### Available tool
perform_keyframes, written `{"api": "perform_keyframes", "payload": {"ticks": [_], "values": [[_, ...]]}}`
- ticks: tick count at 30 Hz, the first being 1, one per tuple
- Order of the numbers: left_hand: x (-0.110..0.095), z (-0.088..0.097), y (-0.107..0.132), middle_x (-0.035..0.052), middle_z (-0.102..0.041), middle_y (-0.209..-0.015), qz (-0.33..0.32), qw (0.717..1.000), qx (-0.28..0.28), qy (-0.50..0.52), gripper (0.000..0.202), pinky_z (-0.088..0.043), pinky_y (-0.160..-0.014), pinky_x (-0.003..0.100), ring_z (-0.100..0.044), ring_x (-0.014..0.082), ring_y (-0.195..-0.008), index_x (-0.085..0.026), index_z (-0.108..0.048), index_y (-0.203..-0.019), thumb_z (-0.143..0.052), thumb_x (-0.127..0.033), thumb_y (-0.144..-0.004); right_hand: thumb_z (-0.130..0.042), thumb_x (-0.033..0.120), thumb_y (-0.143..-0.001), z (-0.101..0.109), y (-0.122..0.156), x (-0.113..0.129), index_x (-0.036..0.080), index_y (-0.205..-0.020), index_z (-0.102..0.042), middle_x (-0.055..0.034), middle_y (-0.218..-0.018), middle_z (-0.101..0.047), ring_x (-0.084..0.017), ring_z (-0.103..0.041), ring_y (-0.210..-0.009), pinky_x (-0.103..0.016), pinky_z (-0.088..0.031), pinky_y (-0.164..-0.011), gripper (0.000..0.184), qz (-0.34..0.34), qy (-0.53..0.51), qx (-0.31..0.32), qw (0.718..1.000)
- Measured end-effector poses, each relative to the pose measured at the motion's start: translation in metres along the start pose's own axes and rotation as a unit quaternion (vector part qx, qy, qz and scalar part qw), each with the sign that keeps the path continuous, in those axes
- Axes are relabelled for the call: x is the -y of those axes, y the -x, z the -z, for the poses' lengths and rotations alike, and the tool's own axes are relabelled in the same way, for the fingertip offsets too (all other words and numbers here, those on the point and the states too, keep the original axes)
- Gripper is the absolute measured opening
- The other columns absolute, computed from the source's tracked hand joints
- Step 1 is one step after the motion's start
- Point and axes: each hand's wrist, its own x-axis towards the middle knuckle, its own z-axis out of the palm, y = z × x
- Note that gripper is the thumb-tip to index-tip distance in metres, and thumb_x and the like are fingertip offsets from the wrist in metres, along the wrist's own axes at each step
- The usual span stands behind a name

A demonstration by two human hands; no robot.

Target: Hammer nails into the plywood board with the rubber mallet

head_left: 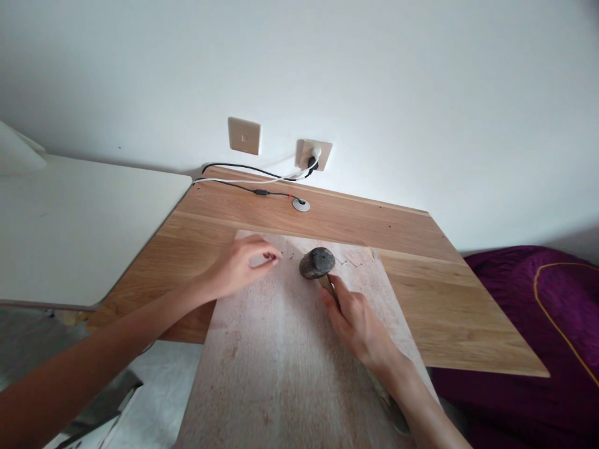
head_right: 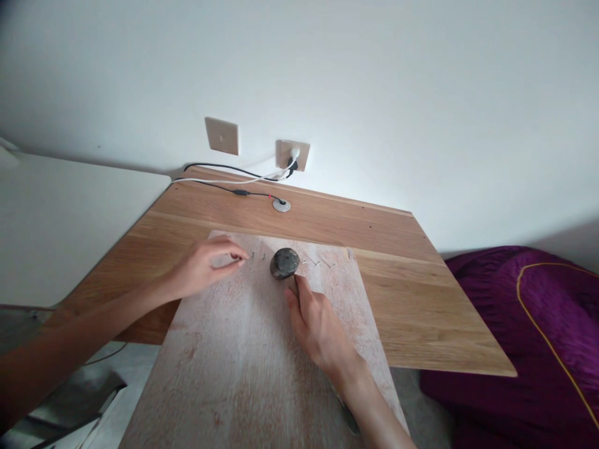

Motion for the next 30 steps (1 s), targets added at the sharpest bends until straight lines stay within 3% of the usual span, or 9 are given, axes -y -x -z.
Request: {"api": "perform_keyframes", "payload": {"ticks": [2,6,18,24,30], "values": [[0.023,0.0,-0.003,0.0009,-0.076,-0.089,0.075,0.996,-0.04,0.025,0.007,-0.053,-0.078,0.027,-0.067,0.0139,-0.079,-0.02,-0.073,-0.097,-0.066,-0.02,-0.095,-0.036,0.039,-0.108,0.0,0.001,0.0,0.02,-0.115,-0.054,0.0039,-0.059,-0.056,-0.017,-0.05,-0.046,-0.03,-0.031,-0.051,0.027,0.002,-0.002,0.001,1.0],[0.041,-0.005,-0.001,0.0002,-0.076,-0.085,0.109,0.994,-0.006,0.032,0.008,-0.051,-0.071,0.025,-0.064,0.0123,-0.07,-0.019,-0.075,-0.095,-0.068,-0.022,-0.092,-0.036,0.039,-0.108,0.001,0.001,0.0,0.021,-0.112,-0.054,0.0034,-0.061,-0.059,-0.016,-0.052,-0.048,-0.029,-0.032,-0.052,0.025,0.005,-0.016,0.002,1.0],[0.04,-0.005,0.003,0.0011,-0.072,-0.086,0.078,0.997,0.009,0.013,0.005,-0.049,-0.071,0.025,-0.063,0.0124,-0.073,-0.019,-0.075,-0.093,-0.07,-0.018,-0.091,-0.039,0.042,-0.108,0.003,0.003,0.0,0.019,-0.114,-0.058,0.0038,-0.061,-0.057,-0.015,-0.052,-0.049,-0.028,-0.033,-0.051,0.031,0.013,-0.021,0.005,1.0],[0.038,-0.007,0.0,0.0018,-0.073,-0.088,0.088,0.996,0.011,0.022,0.007,-0.052,-0.072,0.026,-0.064,0.0127,-0.073,-0.019,-0.073,-0.091,-0.068,-0.014,-0.091,-0.042,0.041,-0.107,0.017,-0.012,0.021,0.019,-0.117,-0.058,0.0058,-0.059,-0.053,-0.014,-0.052,-0.049,-0.027,-0.037,-0.052,0.029,0.039,-0.023,-0.015,0.999],[0.037,-0.007,-0.001,0.0,-0.075,-0.085,0.106,0.993,-0.002,0.056,0.028,-0.05,-0.067,0.025,-0.064,0.0122,-0.067,-0.02,-0.069,-0.115,-0.068,-0.013,-0.088,-0.044,0.036,-0.106,0.002,-0.038,0.04,0.02,-0.112,-0.059,0.0027,-0.066,-0.061,-0.015,-0.057,-0.056,-0.027,-0.038,-0.057,0.023,0.101,0.007,-0.011,0.995]]}}
